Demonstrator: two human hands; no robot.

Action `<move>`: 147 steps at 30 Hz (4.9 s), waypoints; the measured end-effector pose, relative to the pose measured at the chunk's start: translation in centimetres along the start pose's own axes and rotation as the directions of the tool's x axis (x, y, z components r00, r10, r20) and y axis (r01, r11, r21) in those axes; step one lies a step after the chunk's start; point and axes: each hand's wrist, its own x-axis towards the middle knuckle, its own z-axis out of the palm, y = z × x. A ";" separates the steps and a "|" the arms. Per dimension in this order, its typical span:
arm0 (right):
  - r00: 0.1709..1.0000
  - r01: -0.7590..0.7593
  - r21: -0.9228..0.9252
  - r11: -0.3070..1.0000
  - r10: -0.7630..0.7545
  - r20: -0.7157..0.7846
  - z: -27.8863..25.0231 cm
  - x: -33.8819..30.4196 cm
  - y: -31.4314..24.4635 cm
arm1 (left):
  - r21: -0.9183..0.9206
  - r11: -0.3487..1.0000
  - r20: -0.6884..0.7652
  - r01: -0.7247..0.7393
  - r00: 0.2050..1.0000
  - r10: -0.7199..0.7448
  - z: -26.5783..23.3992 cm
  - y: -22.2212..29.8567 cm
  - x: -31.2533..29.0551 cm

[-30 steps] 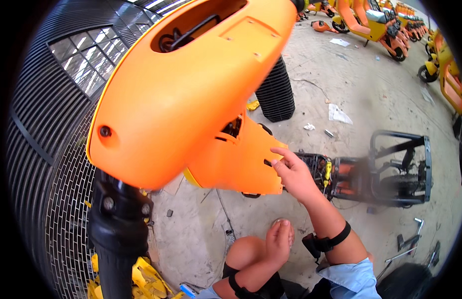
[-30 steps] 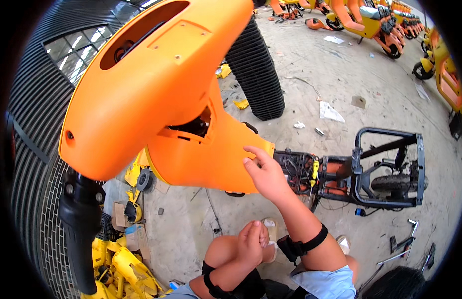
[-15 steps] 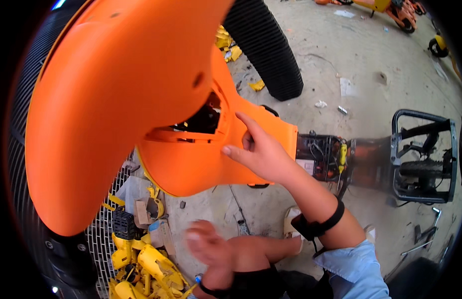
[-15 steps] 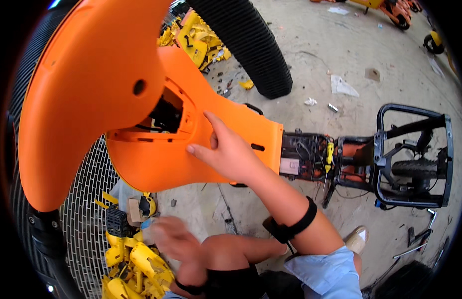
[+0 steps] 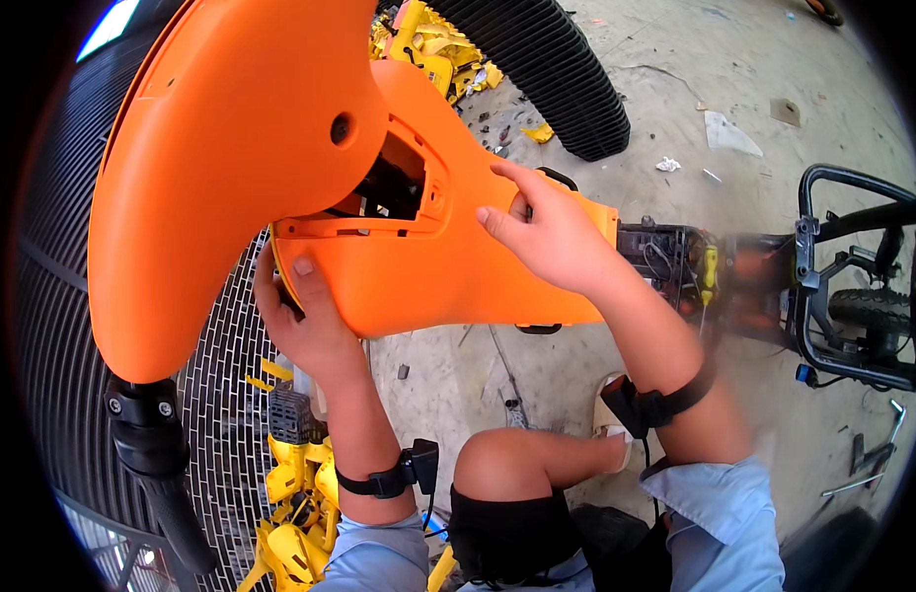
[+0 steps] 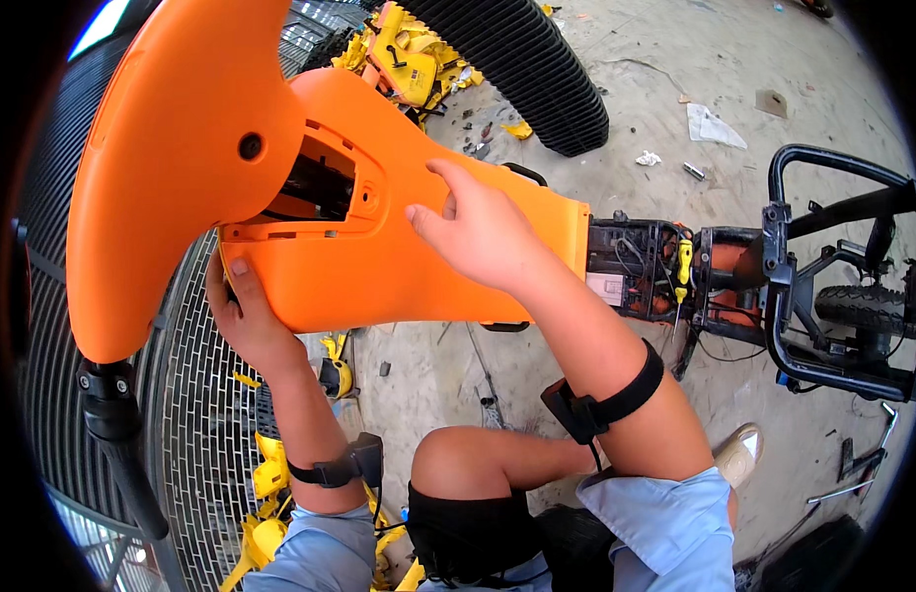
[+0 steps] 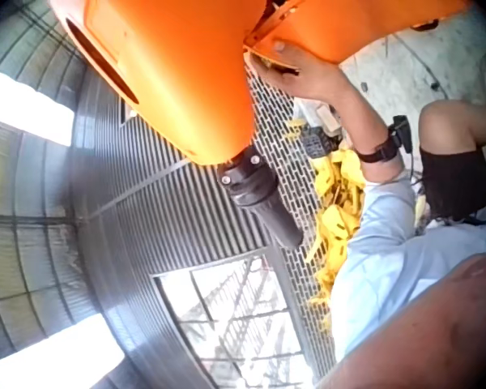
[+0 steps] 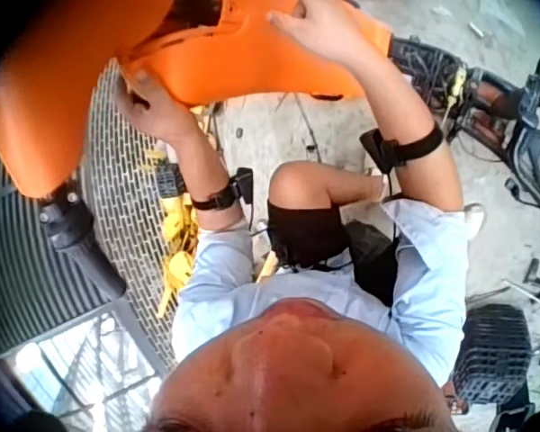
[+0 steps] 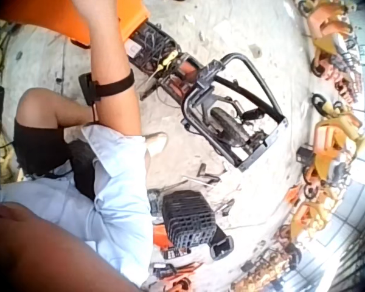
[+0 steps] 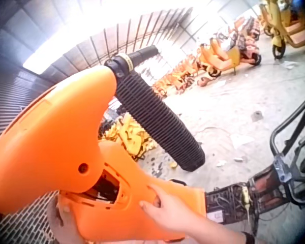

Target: The person assembles an orange and yellow electric scooter while sitting on the floor. They attach an orange body panel to the frame, insert and tighten screws, and handle small fasteners and wires.

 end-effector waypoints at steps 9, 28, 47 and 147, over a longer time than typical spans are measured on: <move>0.981 -0.003 -0.110 0.994 -0.018 -0.192 -2.7 0.0 0.3 | 0.078 0.991 0.006 -0.107 0.994 0.106 0.5 -0.4 0.0; 0.716 -0.559 -0.741 0.372 -0.235 -0.657 -19.0 -7.2 -7.4 | -0.011 1.000 0.089 -0.011 0.996 0.012 0.6 -0.1 0.7; 0.799 -0.596 -0.789 0.147 0.213 -0.563 -24.7 -11.3 1.0 | 0.014 0.995 0.075 -0.100 0.992 0.099 1.3 0.3 -0.4; 0.949 -0.315 -0.941 0.121 0.028 -0.313 -14.2 -14.4 -8.6 | 0.263 0.911 -0.050 -0.319 0.938 0.343 -0.1 -1.4 0.6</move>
